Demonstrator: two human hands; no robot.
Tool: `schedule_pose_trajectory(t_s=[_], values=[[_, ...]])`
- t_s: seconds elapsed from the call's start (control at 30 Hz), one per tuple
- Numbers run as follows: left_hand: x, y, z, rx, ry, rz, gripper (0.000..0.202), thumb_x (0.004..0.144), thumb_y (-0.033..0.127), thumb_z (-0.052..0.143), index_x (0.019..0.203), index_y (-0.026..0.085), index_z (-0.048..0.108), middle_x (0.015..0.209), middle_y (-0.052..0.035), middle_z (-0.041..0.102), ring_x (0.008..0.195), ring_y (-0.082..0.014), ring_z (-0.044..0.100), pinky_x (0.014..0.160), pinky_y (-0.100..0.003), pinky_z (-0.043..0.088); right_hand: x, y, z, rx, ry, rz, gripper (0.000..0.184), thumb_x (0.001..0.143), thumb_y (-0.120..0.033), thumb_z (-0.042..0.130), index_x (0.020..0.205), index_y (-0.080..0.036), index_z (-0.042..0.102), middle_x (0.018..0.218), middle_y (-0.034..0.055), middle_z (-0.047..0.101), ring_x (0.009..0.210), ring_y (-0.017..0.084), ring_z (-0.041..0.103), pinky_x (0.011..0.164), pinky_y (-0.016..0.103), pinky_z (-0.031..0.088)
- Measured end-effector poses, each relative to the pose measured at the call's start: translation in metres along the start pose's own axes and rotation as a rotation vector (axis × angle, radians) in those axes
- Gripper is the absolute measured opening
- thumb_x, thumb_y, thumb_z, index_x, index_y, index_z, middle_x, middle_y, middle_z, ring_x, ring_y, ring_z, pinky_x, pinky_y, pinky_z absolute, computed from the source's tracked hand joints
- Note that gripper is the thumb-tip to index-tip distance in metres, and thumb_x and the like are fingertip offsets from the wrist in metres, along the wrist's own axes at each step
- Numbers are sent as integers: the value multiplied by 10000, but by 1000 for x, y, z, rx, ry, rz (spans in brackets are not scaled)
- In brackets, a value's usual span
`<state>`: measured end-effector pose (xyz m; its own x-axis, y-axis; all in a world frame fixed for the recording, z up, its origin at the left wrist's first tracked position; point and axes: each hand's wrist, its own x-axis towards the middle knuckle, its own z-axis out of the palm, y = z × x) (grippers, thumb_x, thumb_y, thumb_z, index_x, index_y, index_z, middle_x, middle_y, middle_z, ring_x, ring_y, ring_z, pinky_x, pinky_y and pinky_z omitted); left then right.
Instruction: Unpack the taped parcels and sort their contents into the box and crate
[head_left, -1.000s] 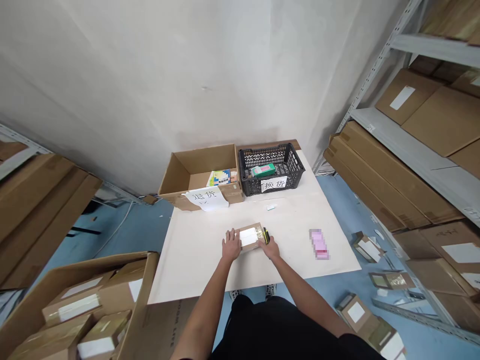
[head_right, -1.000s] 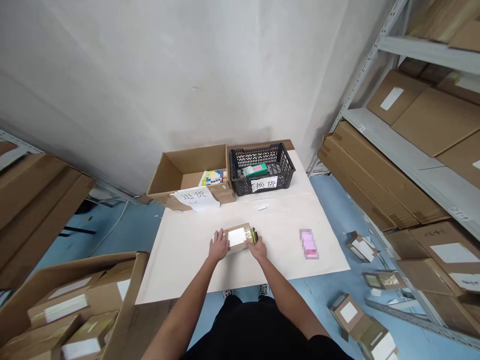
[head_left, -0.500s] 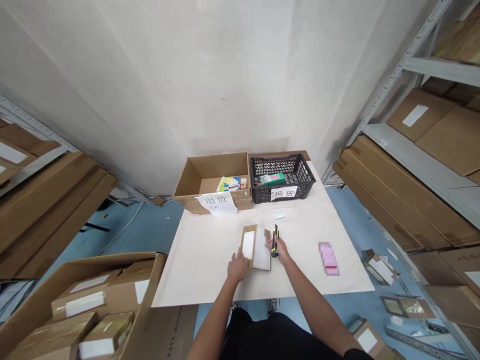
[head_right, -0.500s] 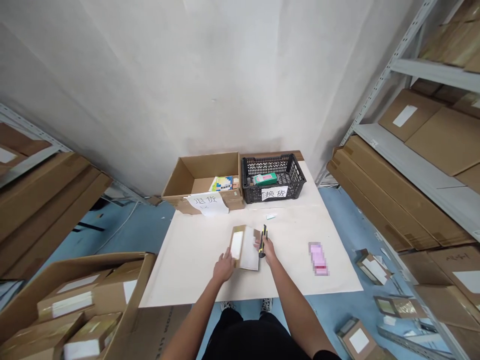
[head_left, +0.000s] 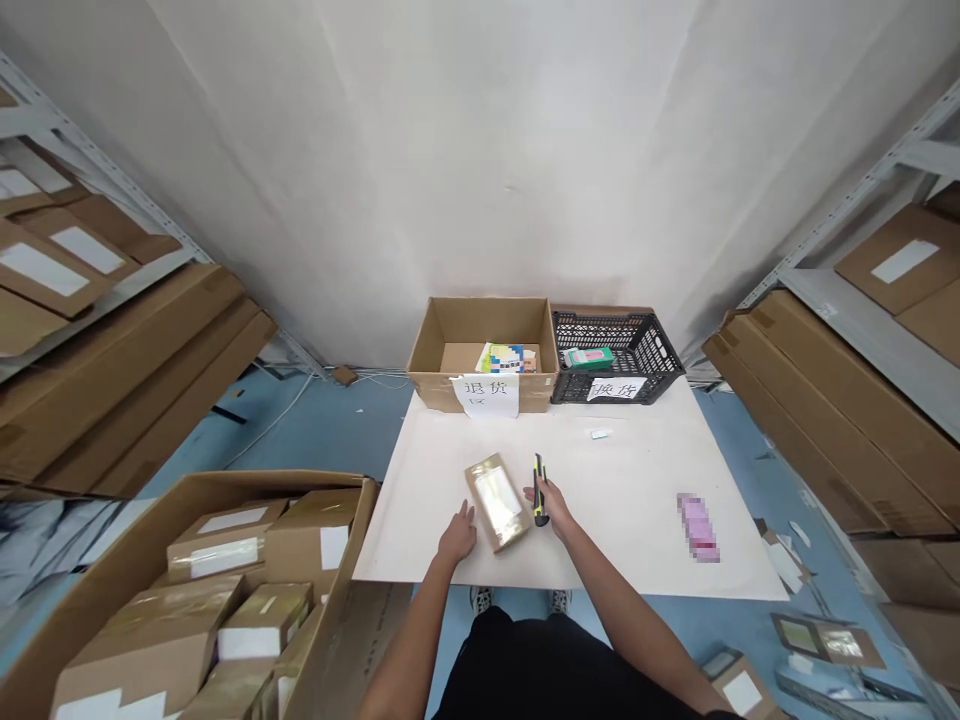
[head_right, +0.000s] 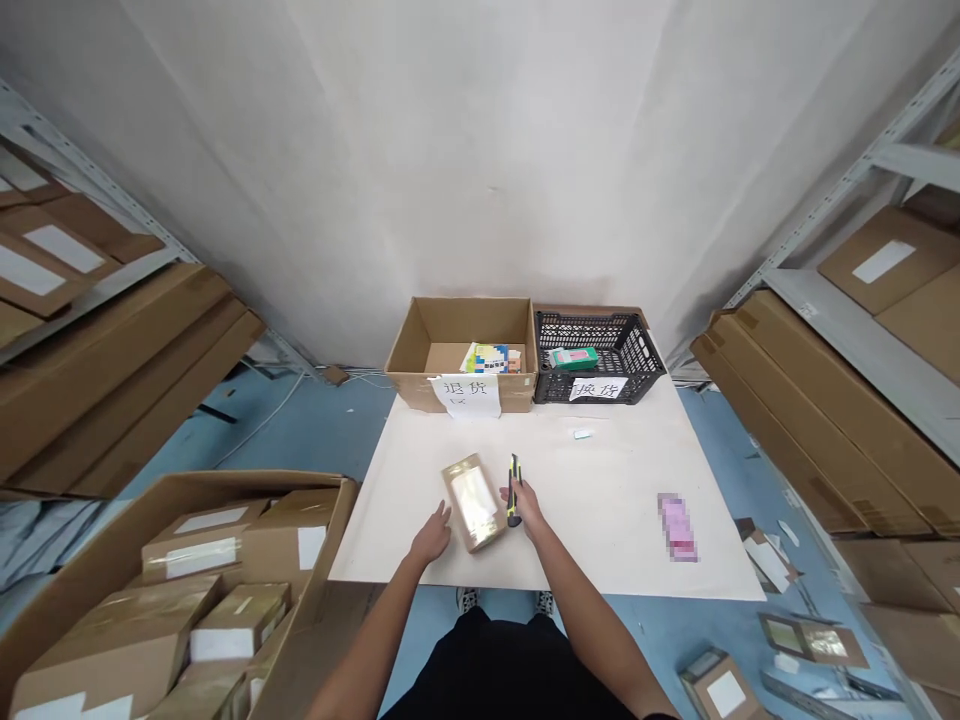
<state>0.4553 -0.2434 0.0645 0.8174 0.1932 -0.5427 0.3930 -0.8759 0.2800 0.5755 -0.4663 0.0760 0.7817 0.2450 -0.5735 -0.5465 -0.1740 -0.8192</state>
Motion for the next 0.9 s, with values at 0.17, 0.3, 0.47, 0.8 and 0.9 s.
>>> schedule_pose_trajectory(t_s=[0.17,0.3,0.47,0.8,0.9], values=[[-14,-43,-19,-226,228,-7,772,951,257,395,1671,230,119,1730,-30,216,1553,-214,308,1194,-352,402,-12,9,50,-325,-17,-16,451,944,-652,493,852,-223,597,939,66,755,931,226,720,738,263,529],[-8,-40,-29,-161,170,157,946,910,436,566,1672,229,43,1749,-63,116,1576,-296,237,1185,-415,401,-23,23,64,-619,117,-82,396,989,-566,470,795,-234,563,886,50,734,892,215,703,745,248,486],[8,-25,-28,-80,78,157,1015,884,516,624,1668,239,43,1754,-75,4,1582,-345,186,1111,-430,453,-26,2,69,-778,245,-217,352,1055,-507,341,987,-250,572,898,51,732,857,231,710,721,266,474],[35,11,-47,-104,16,94,998,875,562,612,1664,329,47,1754,-17,-60,1458,-410,374,1051,-482,468,32,-73,133,-1207,59,-98,282,1023,-375,517,1256,-228,576,1103,116,758,1050,274,715,834,321,495],[34,7,-46,-90,38,77,971,879,575,591,1661,362,56,1755,17,-31,1380,-378,451,1005,-465,491,29,-73,136,-1360,21,-49,414,951,-338,638,1327,-192,550,1195,151,739,1105,295,713,857,344,520]])
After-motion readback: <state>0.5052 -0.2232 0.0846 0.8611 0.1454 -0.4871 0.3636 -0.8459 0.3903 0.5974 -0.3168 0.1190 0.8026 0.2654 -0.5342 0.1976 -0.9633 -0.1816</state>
